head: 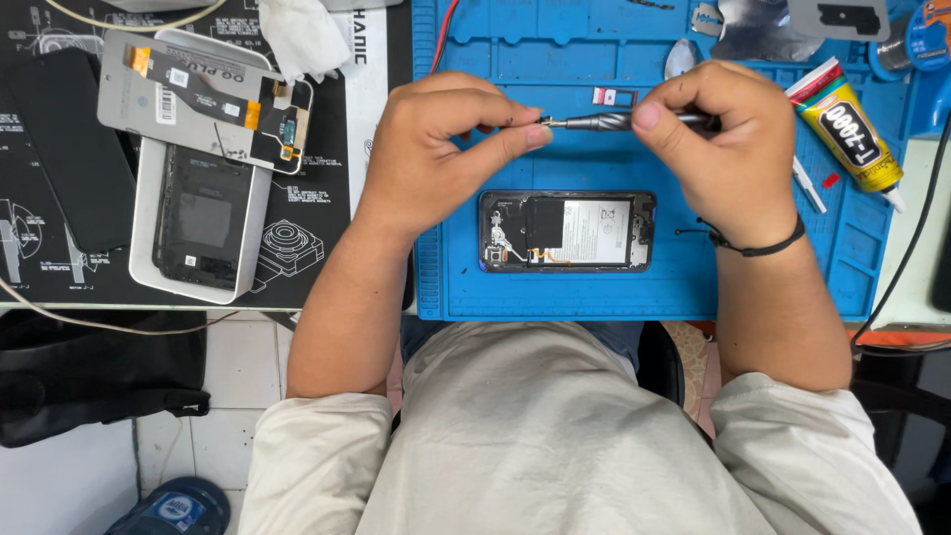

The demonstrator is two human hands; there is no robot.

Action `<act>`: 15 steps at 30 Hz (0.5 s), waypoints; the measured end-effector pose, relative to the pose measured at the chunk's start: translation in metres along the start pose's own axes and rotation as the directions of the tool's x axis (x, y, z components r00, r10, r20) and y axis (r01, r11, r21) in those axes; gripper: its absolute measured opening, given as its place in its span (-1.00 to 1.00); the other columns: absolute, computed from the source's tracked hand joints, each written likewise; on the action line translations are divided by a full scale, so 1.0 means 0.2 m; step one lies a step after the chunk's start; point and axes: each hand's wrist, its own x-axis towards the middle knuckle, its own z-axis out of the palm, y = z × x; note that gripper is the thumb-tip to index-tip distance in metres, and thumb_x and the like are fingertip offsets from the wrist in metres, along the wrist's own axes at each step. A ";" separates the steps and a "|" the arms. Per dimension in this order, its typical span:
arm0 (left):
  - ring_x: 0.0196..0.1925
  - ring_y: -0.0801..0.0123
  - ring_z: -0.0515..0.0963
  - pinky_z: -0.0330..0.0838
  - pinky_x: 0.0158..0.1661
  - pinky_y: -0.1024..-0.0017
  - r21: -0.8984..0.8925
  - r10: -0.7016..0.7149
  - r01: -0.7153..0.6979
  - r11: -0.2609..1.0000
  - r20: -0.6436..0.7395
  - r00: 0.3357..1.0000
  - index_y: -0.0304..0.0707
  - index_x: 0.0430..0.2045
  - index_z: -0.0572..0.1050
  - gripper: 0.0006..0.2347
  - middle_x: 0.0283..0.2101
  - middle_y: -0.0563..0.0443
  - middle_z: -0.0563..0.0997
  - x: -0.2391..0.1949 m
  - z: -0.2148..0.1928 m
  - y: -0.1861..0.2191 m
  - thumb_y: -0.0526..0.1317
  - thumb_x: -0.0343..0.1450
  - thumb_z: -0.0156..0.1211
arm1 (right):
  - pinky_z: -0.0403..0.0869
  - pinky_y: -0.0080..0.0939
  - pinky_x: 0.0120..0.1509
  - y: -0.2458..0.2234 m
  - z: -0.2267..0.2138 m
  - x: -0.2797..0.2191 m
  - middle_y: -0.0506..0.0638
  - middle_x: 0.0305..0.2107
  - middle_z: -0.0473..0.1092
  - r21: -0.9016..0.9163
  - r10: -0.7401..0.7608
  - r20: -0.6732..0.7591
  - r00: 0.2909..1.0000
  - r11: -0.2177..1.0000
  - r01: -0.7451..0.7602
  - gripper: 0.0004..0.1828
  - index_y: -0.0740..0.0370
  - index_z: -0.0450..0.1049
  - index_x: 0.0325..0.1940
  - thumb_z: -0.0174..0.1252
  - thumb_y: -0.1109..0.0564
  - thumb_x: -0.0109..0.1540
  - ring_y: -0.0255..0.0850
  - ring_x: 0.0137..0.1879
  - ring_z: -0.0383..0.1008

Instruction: The person removes screws from a disassembled smartphone using a screwdriver, places them on the mat, and continues unscrewing multiple locations around the device. The phone remains open on the work mat throughout the clip.

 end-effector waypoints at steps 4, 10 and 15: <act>-0.23 0.42 0.64 0.51 -0.18 0.48 0.034 0.047 -0.047 0.998 -0.012 0.999 -0.28 -0.26 0.68 -0.92 -0.25 0.00 0.71 -0.01 0.01 0.00 -0.31 0.45 0.47 | 0.30 -0.44 -0.13 0.04 0.01 -0.03 -0.08 -0.36 0.43 0.037 0.005 -0.007 1.000 0.999 -0.005 -0.79 0.32 0.56 -0.16 0.37 0.15 0.47 -0.41 -0.24 0.37; -0.27 0.52 0.55 0.43 -0.24 0.54 -0.075 -0.043 0.041 0.996 -0.030 0.999 -0.33 -0.27 0.60 -0.95 -0.31 0.05 0.65 -0.03 0.02 -0.03 -0.36 0.49 0.38 | 0.30 -0.43 -0.10 0.09 0.01 -0.05 -0.08 -0.35 0.42 0.027 0.009 -0.029 1.000 1.000 -0.008 -0.82 0.33 0.57 -0.15 0.35 0.15 0.44 -0.40 -0.22 0.36; -0.24 0.62 0.53 0.45 -0.19 0.60 -0.382 -0.177 0.174 0.907 0.028 0.984 -0.41 -0.20 0.54 -0.93 -0.24 0.09 0.61 -0.05 0.03 -0.07 -0.39 0.54 0.32 | 0.29 -0.44 -0.17 0.10 0.04 -0.05 -0.09 -0.40 0.42 0.232 0.144 -0.049 0.988 0.964 -0.129 -0.75 0.33 0.54 -0.19 0.33 0.09 0.45 -0.41 -0.29 0.34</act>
